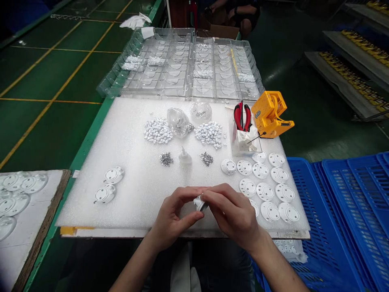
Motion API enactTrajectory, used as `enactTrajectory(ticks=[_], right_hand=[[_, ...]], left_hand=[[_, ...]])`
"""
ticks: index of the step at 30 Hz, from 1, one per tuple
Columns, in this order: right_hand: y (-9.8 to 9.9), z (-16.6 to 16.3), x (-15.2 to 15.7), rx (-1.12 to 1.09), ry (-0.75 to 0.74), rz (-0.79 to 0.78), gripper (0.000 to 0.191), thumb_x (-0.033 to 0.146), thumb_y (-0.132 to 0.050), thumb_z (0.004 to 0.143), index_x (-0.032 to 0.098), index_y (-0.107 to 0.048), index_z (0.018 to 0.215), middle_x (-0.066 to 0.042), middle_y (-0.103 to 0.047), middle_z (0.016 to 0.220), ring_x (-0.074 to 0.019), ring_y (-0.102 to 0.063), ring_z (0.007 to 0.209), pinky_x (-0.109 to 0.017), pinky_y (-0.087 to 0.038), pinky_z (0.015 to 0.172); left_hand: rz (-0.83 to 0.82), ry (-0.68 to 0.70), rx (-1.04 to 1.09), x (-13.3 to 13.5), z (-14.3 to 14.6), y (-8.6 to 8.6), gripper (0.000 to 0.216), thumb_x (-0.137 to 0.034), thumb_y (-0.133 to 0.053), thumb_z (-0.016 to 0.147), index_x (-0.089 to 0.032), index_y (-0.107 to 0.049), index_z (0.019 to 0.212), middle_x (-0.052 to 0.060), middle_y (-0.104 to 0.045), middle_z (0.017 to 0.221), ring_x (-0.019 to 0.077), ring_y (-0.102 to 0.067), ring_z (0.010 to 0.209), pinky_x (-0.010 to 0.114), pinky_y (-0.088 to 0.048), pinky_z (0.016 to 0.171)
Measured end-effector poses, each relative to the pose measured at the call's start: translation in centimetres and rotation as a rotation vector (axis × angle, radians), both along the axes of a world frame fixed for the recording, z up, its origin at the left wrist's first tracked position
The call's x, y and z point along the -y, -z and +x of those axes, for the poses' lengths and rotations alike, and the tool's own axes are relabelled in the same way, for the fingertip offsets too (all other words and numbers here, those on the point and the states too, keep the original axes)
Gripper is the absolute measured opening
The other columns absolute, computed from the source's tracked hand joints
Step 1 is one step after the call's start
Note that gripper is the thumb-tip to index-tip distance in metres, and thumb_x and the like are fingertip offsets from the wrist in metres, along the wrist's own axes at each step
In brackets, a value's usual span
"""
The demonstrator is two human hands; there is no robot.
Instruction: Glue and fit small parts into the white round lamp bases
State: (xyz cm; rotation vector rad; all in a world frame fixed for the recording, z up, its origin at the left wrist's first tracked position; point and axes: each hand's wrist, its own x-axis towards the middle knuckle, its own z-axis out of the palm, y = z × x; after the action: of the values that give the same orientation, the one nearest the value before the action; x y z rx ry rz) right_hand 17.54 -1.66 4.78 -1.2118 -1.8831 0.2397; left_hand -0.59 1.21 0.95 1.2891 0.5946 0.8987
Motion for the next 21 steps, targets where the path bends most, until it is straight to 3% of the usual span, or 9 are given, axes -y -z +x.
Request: enactTrajectory(ticks=[9,15,21], right_hand=[[0.8,0.2,0.3,-0.153,0.016,-0.075,0.041,-0.001,-0.066,0.085,0.028,-0.064,0.114,0.001,-0.073,0.08,-0.0132,-0.071,0.062,-0.022,-0.06,0.056],[1.3,0.0,0.4,-0.201,-0.005,-0.085,0.038,-0.002,-0.064,0.086,0.027,-0.066,0.11,0.0,-0.075,0.084,-0.015,-0.073,0.071,-0.024,-0.061,0.06],[1.4,0.1,0.4,-0.194,-0.053,-0.07,0.042,-0.004,-0.064,0.086,0.026,-0.067,0.114,-0.002,-0.078,0.091,-0.0165,-0.075,0.079,-0.026,-0.062,0.064]], left_hand=[[0.033,0.012,-0.011,0.2,0.1,0.1,0.034,-0.028,-0.074,0.093,-0.027,-0.067,0.126,0.008,-0.075,0.129,0.0233,-0.07,0.121,0.032,-0.058,0.096],[0.198,-0.067,0.06,0.3,0.3,1.1,0.039,-0.017,-0.076,0.091,-0.028,-0.065,0.126,0.008,-0.075,0.128,0.0233,-0.07,0.121,0.034,-0.058,0.098],[0.218,-0.076,0.118,0.3,0.3,1.4,0.042,-0.014,-0.078,0.088,-0.026,-0.066,0.126,0.01,-0.075,0.129,0.0244,-0.07,0.121,0.036,-0.058,0.099]])
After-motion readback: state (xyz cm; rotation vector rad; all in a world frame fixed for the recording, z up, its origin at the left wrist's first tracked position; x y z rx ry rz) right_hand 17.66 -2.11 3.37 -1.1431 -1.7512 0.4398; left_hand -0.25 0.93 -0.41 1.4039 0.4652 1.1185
